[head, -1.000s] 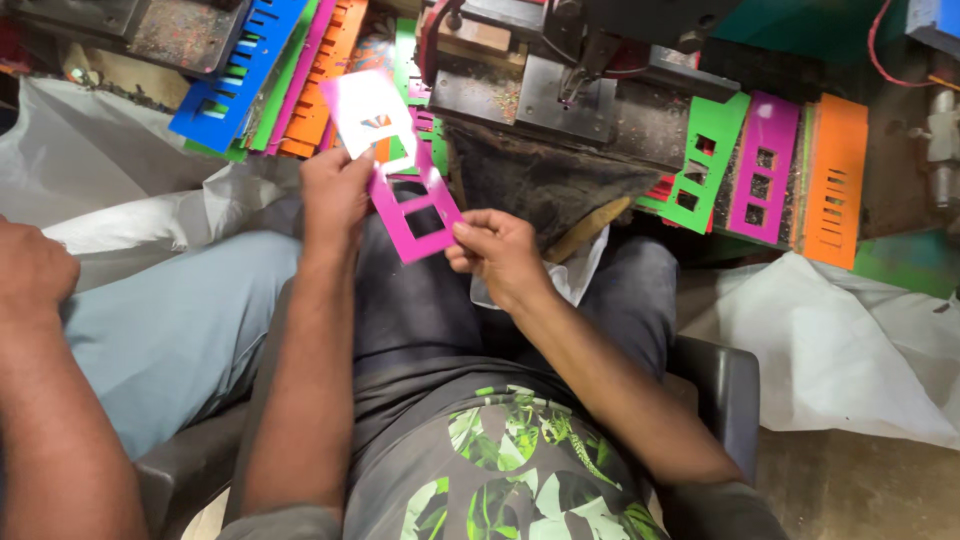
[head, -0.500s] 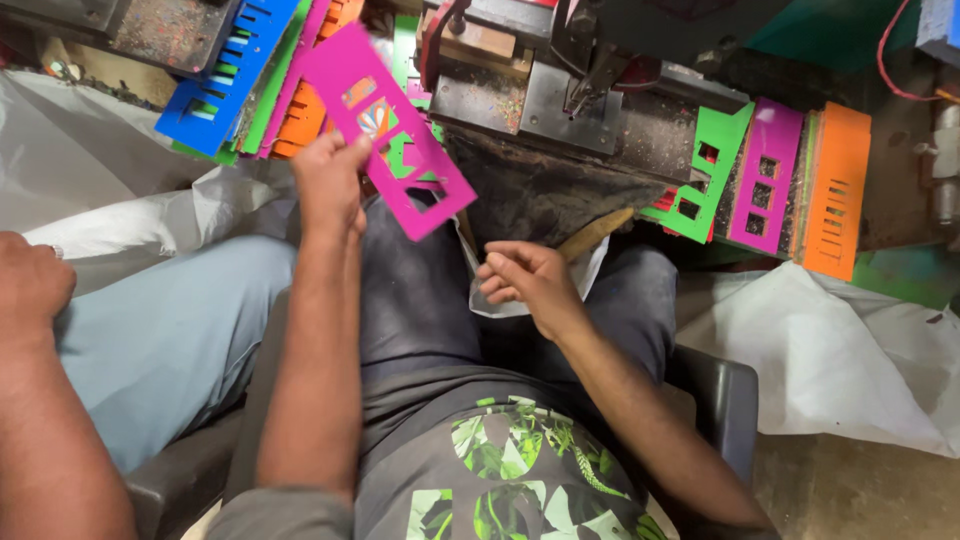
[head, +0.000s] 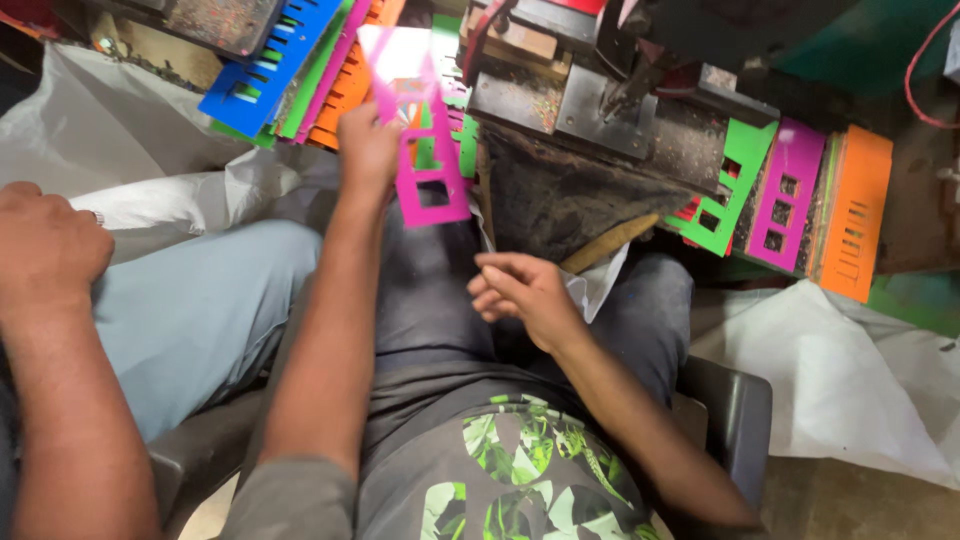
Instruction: The person repeatedly places colorful plastic pieces under a press machine, activates the press, and removes the pieces. The person handles blue, orange, pink, green, and red plastic pieces one at a time, stacking them after pressing.
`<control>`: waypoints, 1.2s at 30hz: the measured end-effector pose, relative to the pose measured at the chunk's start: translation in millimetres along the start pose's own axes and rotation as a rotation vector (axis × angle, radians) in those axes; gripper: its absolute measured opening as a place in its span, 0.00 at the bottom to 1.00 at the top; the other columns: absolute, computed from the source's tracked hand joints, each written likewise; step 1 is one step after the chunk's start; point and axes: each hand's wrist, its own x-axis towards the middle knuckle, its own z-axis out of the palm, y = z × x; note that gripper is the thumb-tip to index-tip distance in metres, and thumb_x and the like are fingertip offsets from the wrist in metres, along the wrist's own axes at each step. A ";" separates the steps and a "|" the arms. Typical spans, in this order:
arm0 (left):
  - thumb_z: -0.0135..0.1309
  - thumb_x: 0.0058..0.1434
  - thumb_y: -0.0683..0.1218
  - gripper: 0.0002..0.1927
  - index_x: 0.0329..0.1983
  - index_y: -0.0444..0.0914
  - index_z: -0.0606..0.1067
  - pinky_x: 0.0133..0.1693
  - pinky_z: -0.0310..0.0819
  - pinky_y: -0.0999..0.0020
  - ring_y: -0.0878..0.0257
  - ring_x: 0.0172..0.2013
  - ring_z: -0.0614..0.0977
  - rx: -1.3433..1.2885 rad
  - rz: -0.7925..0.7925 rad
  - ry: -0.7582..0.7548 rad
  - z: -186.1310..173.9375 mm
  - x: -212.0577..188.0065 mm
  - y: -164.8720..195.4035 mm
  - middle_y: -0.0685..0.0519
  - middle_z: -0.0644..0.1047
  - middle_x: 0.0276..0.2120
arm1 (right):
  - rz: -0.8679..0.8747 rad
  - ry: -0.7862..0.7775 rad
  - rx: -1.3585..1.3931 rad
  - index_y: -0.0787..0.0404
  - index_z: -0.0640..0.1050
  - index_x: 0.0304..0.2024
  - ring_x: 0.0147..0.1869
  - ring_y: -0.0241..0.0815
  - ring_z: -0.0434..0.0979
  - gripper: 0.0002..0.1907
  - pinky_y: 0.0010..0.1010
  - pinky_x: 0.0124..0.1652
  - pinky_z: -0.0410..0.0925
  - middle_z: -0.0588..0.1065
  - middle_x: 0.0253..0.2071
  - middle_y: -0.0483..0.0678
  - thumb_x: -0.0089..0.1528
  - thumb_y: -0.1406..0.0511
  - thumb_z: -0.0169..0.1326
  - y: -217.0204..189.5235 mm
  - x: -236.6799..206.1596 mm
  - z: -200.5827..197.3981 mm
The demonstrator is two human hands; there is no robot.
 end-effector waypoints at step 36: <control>0.61 0.67 0.44 0.16 0.55 0.31 0.77 0.39 0.75 0.72 0.69 0.37 0.82 0.287 0.194 -0.281 61.1 56.6 19.5 0.51 0.80 0.38 | 0.142 1.139 -1.476 0.69 0.78 0.48 0.49 0.65 0.79 0.34 0.52 0.49 0.71 0.79 0.41 0.66 0.54 0.48 0.71 -101.4 -68.6 -326.8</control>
